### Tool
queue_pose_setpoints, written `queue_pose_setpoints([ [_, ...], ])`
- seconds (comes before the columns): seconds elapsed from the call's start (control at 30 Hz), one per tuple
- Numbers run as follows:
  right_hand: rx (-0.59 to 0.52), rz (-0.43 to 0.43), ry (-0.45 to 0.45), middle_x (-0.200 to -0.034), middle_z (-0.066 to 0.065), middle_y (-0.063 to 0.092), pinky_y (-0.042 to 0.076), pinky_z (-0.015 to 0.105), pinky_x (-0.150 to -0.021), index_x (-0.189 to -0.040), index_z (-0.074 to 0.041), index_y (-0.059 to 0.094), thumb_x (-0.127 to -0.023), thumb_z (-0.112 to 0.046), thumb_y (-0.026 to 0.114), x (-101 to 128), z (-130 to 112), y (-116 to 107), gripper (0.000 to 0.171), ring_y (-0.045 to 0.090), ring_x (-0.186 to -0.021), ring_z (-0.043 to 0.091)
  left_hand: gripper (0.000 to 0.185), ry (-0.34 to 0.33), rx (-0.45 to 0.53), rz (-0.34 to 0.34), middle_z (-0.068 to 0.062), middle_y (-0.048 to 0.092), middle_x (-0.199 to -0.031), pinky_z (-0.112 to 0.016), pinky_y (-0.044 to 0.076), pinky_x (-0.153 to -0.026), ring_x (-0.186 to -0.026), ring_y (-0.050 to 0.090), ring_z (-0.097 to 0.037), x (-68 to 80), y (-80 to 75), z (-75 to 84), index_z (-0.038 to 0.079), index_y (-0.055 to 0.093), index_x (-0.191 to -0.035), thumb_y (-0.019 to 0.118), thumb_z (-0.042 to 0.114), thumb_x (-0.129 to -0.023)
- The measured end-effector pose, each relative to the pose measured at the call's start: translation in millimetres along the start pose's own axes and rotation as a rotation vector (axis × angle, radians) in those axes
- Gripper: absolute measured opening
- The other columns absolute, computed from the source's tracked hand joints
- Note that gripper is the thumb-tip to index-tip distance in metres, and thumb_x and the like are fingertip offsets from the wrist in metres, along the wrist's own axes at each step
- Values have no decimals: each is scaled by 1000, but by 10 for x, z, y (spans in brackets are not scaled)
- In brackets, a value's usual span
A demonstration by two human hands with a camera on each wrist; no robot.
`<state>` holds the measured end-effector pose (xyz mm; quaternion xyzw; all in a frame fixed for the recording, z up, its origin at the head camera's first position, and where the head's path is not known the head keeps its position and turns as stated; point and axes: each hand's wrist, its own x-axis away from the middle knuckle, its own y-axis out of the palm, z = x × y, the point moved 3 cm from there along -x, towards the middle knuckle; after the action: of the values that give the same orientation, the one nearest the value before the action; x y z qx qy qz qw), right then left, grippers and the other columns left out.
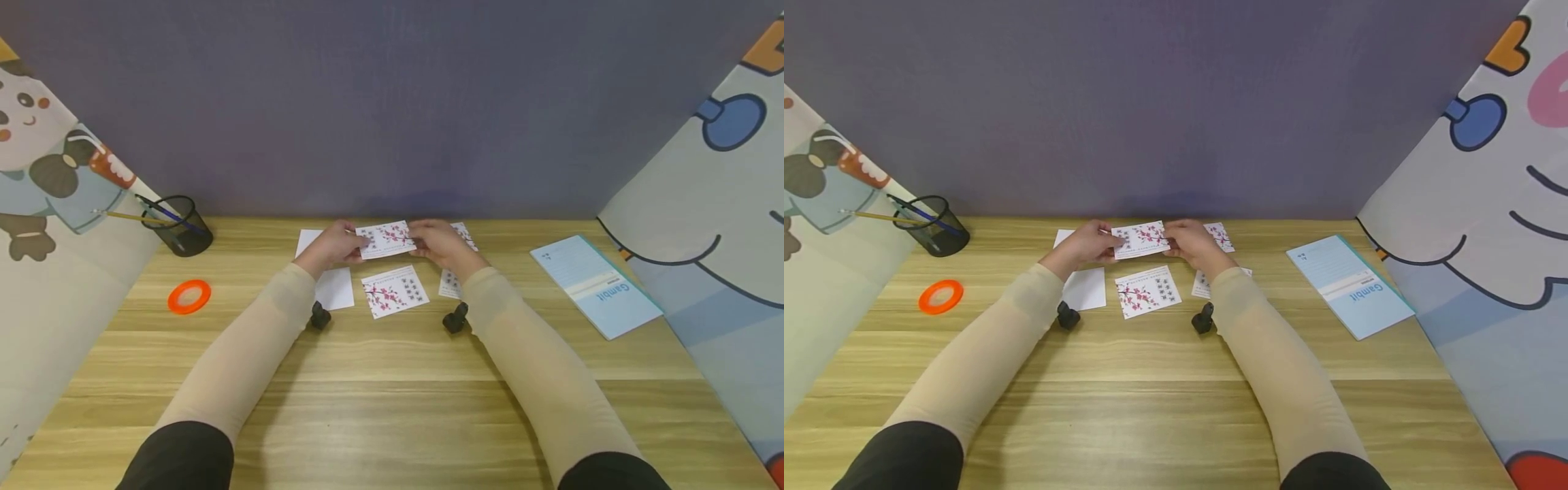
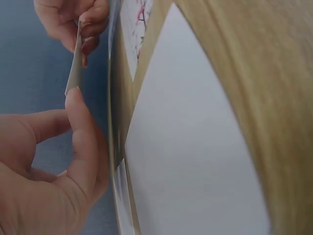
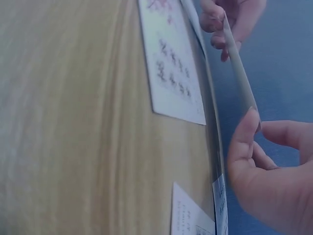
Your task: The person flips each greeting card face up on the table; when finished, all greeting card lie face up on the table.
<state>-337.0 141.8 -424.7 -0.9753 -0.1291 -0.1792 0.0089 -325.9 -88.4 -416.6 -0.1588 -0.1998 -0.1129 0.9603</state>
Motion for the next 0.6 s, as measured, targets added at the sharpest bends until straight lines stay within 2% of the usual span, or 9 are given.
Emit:
queue_pose_setpoints([
  [0.1, 54, 3, -5, -134, 7, 56, 61, 22, -84, -156, 1, 49, -109, -9, 57, 2, 4, 7, 49, 54, -92, 13, 61, 19, -45, 18, -10, 54, -95, -18, 61, -63, -62, 58, -8, -19, 34, 1, -5, 32, -156, 64, 9, -105],
  [0.2, 108, -6, -9, -151, 12, 51, 61, 21, -84, -158, 1, 47, -111, -13, 54, -6, 3, 18, 50, 51, -94, 13, 61, 50, -132, 41, -17, 59, -111, -19, 63, -66, -63, 61, -8, 3, 58, 21, -7, 35, -157, 63, 9, -105],
  [0.3, 137, -23, -9, -166, 15, 41, 60, 19, -79, -161, 2, 41, -112, -17, 51, -25, -2, 27, 53, 48, -94, 13, 54, 69, -234, 61, -23, 64, -122, -23, 65, -70, -66, 67, -9, 24, 63, 38, -7, 44, -152, 64, 12, -105],
  [0.37, 154, -27, -9, -165, 14, 41, 60, 20, -79, -161, 2, 40, -113, -21, 50, -30, -5, 31, 54, 47, -89, 12, 50, 71, -305, 70, -22, 70, -118, -25, 66, -73, -67, 70, -10, 27, 60, 36, -6, 49, -147, 66, 16, -105],
  [0.5, 223, -23, -3, -144, 15, 48, 62, 26, -86, -160, 0, 43, -114, -29, 49, -31, -7, 45, 55, 44, -72, 9, 50, 59, -417, 88, -10, 75, -94, -31, 66, -84, -67, 73, -11, 21, 55, 14, -3, 51, -143, 68, 23, -104],
  [0.6, 324, 5, 4, -149, 18, 51, 62, 29, -89, -161, -3, 44, -114, -33, 51, -33, -10, 59, 56, 54, -69, 10, 56, 62, -487, 104, -5, 74, -87, -40, 62, -100, -72, 74, -14, 35, 68, 16, -3, 49, -148, 68, 26, -104],
])
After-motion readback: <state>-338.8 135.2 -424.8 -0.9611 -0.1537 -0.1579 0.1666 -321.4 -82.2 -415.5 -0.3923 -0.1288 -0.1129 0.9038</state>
